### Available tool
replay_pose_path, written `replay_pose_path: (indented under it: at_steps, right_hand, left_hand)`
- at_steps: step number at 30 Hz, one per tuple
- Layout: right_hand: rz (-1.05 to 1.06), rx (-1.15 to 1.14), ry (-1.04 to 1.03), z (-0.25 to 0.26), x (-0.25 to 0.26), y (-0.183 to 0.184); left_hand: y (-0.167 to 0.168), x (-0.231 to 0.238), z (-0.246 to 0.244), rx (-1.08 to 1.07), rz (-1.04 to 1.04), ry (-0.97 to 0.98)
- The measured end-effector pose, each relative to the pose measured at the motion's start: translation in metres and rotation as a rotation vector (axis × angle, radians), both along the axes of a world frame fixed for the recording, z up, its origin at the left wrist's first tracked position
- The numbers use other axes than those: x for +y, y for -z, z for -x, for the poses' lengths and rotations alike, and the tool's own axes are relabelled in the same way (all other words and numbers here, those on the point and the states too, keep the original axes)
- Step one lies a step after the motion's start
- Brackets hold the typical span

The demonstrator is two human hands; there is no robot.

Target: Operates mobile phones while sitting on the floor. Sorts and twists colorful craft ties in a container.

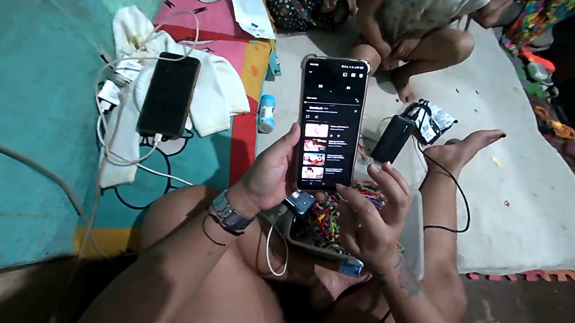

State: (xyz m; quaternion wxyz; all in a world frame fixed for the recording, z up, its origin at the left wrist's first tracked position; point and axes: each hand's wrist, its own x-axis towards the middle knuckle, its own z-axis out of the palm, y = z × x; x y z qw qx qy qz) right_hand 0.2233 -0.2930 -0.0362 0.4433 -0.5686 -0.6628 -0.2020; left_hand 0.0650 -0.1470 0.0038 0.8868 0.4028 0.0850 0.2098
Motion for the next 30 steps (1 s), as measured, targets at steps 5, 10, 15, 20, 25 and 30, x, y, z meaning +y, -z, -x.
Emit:
replay_pose_path:
  at_steps: [5,10,15,20,25,30]
  right_hand:
    - [-0.020,-0.029,-0.016,-0.0041,-0.0028,0.0041]
    - [0.022,-0.068,0.010,-0.0036,-0.0032,0.0048]
    - [0.010,-0.011,-0.006,-0.0051,-0.0017,0.0038]
    - [-0.043,-0.017,-0.017,-0.0063,-0.0021,0.0037]
    - [-0.024,-0.052,-0.027,-0.0059,-0.0028,0.0054]
    - [0.037,-0.077,0.022,-0.0038,-0.0033,0.0086]
  left_hand:
    - [0.0002,-0.0003,-0.0005,0.021,-0.012,-0.012]
    - [0.0010,0.0001,-0.0002,0.005,0.009,0.002]
    - [0.0011,0.0010,0.0000,-0.006,0.024,0.017]
    - [-0.0005,0.0016,0.0006,-0.019,0.036,0.014]
    - [-0.0008,0.0013,0.0009,-0.010,0.049,0.003]
    - [-0.0028,-0.0005,0.0009,-0.002,0.058,0.013]
